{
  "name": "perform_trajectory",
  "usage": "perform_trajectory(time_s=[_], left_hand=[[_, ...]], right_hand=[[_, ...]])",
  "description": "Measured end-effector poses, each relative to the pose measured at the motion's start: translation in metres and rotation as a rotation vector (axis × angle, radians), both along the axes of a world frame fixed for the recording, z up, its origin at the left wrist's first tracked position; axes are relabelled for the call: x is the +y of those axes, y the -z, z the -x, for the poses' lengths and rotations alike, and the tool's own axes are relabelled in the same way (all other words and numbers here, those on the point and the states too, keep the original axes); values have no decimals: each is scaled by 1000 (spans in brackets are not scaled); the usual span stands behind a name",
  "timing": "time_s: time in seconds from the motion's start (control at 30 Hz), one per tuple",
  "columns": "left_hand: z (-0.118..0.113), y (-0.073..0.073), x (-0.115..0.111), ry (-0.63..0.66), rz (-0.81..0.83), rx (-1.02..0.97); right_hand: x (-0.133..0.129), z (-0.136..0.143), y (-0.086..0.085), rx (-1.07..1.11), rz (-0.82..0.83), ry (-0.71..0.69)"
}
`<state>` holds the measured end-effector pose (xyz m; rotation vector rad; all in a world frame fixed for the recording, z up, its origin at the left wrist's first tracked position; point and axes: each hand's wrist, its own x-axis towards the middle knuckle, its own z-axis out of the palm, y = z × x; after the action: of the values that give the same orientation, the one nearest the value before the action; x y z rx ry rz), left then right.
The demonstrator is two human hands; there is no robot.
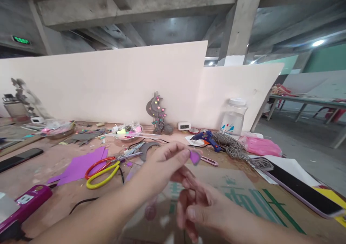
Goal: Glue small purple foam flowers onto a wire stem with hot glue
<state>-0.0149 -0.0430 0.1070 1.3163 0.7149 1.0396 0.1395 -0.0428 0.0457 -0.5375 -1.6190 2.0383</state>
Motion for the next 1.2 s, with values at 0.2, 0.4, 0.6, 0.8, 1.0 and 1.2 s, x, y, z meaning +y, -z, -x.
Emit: perform_trajectory(time_s=[0.2,0.4,0.6,0.8,1.0,1.2], left_hand=[[22,-14,11,-149,-13,-284],[13,-8,5,-49,41,-337],[-19,15,-7,174,285,-243],[9,-7,5,-34,66,-261],[43,-37,5,-143,-29,-370],[54,-47,6,-223,-119,-392]], right_hand=[[16,-19,-13,-212,-145,180],[9,-15,-11,17,-249,338],[3,-10,6,-16,-149,140],[21,-27,-22,-319,-251,179],[36,-49,-50,-423,-459,279],[56,-77,-56,-485,-576,344]])
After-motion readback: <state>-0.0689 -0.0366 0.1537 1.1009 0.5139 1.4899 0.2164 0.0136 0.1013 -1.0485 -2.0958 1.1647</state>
